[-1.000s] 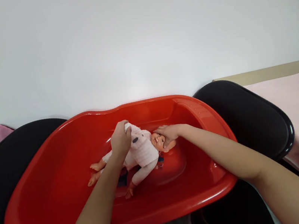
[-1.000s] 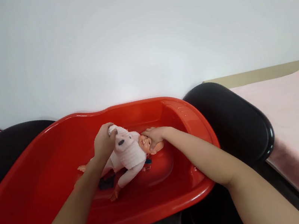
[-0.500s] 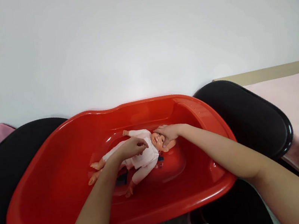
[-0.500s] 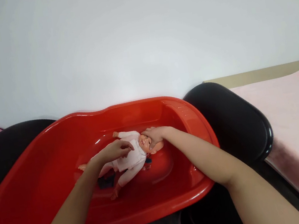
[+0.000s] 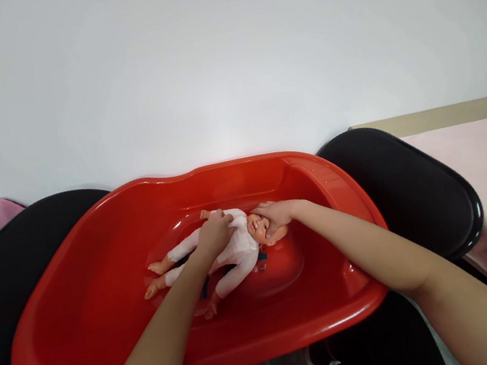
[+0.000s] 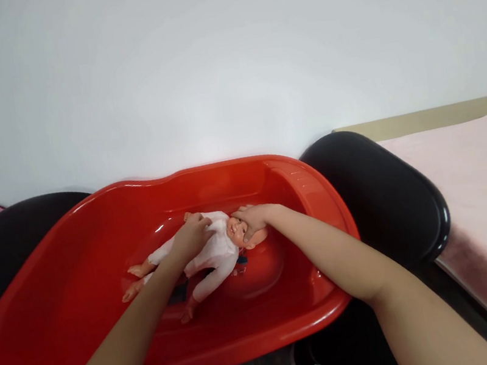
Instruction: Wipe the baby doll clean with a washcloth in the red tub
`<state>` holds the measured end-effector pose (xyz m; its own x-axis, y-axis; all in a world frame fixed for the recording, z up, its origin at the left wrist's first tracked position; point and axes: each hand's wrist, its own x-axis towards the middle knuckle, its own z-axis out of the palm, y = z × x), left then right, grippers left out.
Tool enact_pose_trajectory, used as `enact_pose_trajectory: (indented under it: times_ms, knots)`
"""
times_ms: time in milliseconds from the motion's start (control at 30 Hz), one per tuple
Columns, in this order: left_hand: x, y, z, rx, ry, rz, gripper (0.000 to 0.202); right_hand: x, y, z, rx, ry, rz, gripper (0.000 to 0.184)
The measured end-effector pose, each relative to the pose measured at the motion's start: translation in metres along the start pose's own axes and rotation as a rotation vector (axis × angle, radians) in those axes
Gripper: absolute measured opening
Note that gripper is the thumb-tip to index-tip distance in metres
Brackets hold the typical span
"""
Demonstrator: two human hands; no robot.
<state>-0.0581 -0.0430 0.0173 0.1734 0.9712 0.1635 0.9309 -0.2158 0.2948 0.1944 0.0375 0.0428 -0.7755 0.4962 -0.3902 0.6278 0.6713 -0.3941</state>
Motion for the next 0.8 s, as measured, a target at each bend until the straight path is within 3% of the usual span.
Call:
enact_pose_trajectory:
  times_ms: [100, 167, 333, 467, 700, 800]
  knots:
    - [0.004, 0.014, -0.005, 0.155, 0.041, -0.068, 0.024, -0.002, -0.001, -0.001, 0.028, 0.006, 0.017, 0.089]
    - [0.005, 0.015, -0.003, 0.136, 0.023, -0.065, 0.042, -0.004, -0.002, -0.002, 0.035, 0.007, 0.034, 0.089]
    - [0.001, -0.002, 0.025, -0.074, -0.236, 0.187, 0.067, -0.005, -0.001, -0.002, 0.038, 0.017, 0.019, 0.083]
    - [-0.004, -0.007, 0.044, -0.054, -0.286, 0.195, 0.080, 0.000, 0.005, 0.002, 0.028, 0.021, 0.011, 0.086]
    - [0.001, 0.002, 0.057, -0.026, -0.345, 0.235, 0.080, 0.006, 0.012, 0.004, 0.008, -0.004, -0.033, 0.081]
    - [0.001, 0.002, 0.060, -0.042, -0.323, 0.252, 0.065, 0.004, 0.011, 0.002, 0.025, 0.008, -0.034, 0.079]
